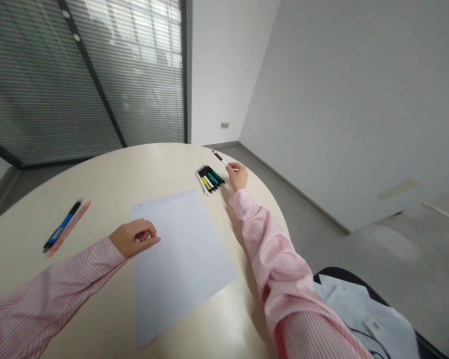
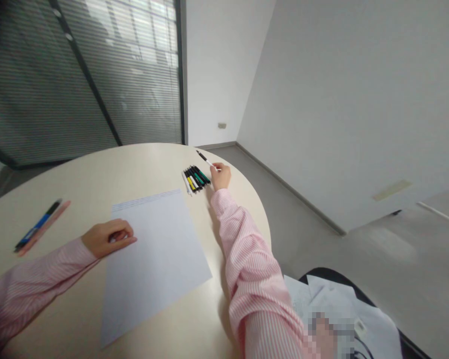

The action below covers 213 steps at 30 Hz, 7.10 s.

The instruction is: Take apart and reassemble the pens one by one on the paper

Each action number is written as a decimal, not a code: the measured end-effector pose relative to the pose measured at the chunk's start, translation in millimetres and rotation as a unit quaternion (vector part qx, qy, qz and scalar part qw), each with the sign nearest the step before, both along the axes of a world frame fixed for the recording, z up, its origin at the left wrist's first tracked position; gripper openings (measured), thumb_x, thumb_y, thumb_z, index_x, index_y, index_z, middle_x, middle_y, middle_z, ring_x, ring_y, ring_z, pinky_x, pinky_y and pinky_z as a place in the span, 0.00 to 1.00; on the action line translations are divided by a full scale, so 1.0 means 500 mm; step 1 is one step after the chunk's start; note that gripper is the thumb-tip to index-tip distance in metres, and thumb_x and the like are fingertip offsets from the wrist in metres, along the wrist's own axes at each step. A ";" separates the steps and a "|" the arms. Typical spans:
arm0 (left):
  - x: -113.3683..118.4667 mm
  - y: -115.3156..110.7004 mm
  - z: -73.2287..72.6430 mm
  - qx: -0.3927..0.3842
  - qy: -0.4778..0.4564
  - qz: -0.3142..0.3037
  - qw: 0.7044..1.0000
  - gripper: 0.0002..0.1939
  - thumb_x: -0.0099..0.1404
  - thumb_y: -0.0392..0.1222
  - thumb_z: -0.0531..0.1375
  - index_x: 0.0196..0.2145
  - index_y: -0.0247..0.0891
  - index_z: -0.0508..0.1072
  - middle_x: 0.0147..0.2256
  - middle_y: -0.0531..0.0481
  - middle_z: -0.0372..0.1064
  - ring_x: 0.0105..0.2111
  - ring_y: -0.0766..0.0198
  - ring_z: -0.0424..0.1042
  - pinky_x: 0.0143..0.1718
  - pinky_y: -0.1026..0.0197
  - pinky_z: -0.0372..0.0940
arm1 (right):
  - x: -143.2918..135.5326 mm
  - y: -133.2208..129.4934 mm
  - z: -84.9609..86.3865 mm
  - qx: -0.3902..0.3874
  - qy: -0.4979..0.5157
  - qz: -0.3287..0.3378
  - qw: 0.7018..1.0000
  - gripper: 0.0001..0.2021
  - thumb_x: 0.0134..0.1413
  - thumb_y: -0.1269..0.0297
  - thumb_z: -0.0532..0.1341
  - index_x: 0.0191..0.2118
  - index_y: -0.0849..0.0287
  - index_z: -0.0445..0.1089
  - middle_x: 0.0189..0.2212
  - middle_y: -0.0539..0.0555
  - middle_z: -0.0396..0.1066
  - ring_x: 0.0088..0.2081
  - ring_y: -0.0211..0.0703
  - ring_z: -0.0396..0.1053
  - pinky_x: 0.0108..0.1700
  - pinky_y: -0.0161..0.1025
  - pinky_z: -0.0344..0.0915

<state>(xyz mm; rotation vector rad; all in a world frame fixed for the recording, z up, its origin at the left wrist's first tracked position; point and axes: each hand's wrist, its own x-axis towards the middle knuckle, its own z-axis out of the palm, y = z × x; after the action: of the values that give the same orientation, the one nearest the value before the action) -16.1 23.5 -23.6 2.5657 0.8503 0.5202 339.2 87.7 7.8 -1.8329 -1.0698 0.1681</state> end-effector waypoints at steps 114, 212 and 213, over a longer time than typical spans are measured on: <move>-0.016 0.012 0.010 -0.123 -0.266 0.310 0.905 0.16 0.57 0.53 0.59 0.35 0.36 0.71 0.29 0.47 0.75 0.30 0.61 0.75 0.35 0.62 0.71 | -0.255 -0.117 -0.063 -0.001 0.415 0.390 0.822 0.16 0.41 0.51 0.66 0.28 0.61 0.70 0.19 0.48 0.69 0.18 0.32 0.62 0.22 0.32 0.61; 0.012 -0.030 0.035 -0.030 -0.192 0.168 0.966 0.10 0.63 0.45 0.55 0.31 0.38 0.72 0.24 0.54 0.73 0.23 0.70 0.71 0.28 0.71 0.65 | -0.282 -0.151 -0.021 -0.131 0.525 0.523 0.658 0.13 0.36 0.67 0.70 0.33 0.63 0.73 0.34 0.56 0.76 0.37 0.41 0.74 0.46 0.39 0.68; 0.013 -0.031 0.034 -0.023 -0.194 0.171 0.966 0.09 0.61 0.45 0.57 0.33 0.37 0.72 0.26 0.54 0.74 0.22 0.70 0.70 0.28 0.70 0.66 | -0.282 -0.151 -0.020 -0.129 0.528 0.521 0.658 0.13 0.37 0.67 0.70 0.33 0.63 0.73 0.35 0.56 0.76 0.38 0.41 0.74 0.46 0.39 0.68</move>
<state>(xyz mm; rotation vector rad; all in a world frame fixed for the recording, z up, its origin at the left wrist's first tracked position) -9.6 8.2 -6.4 2.1694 1.1424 1.0497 198.1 12.3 -2.0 -0.7349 -1.0441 1.8865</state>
